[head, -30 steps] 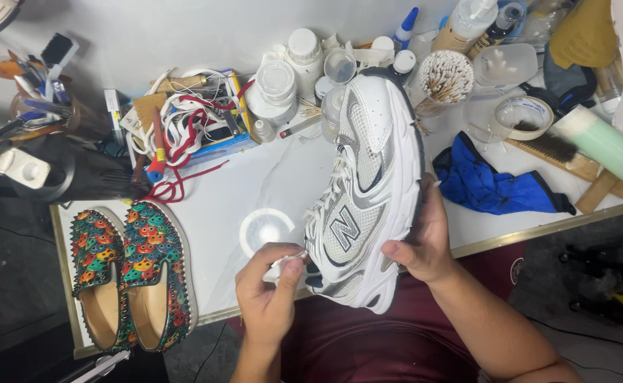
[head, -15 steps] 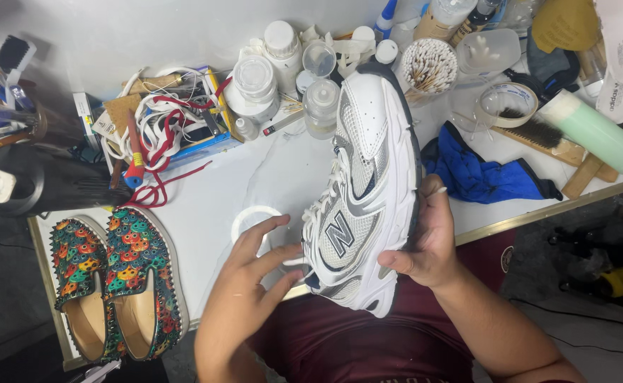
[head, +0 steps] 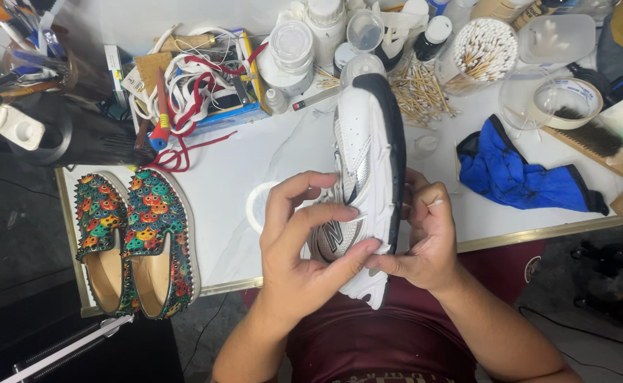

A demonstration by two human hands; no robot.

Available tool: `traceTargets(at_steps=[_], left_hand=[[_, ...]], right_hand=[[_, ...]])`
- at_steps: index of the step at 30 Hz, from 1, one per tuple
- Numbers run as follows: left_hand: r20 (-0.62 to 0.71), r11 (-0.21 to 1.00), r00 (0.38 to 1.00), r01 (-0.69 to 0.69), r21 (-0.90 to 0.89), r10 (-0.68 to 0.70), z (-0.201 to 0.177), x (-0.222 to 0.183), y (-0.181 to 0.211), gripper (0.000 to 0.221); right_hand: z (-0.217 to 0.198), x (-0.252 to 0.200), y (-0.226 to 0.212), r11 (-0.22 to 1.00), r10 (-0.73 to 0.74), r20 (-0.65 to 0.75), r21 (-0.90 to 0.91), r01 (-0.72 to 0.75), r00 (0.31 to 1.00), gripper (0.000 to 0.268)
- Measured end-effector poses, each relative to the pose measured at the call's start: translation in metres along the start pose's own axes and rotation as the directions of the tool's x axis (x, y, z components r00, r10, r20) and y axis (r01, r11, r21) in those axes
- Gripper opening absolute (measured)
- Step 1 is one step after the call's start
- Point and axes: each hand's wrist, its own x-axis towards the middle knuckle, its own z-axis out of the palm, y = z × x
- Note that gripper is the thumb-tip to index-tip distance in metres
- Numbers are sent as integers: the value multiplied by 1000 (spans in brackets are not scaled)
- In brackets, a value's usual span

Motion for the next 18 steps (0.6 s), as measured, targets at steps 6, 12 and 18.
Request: traceTargets(at_steps=[6, 12, 18], left_hand=[[181, 854, 934, 355, -381, -308, -1, -7, -62, 112], [313, 623, 818, 571, -535, -482, 1, -23, -129, 117], [283, 686, 831, 555, -470, -478, -3, -25, -161, 119]], right_hand=[[1, -7, 34, 984, 157, 138, 65, -167, 978, 68], [9, -5, 65, 919, 385, 216, -184, -350, 898, 61], [-19, -3, 75, 903, 427, 85, -83, -421, 900, 33]])
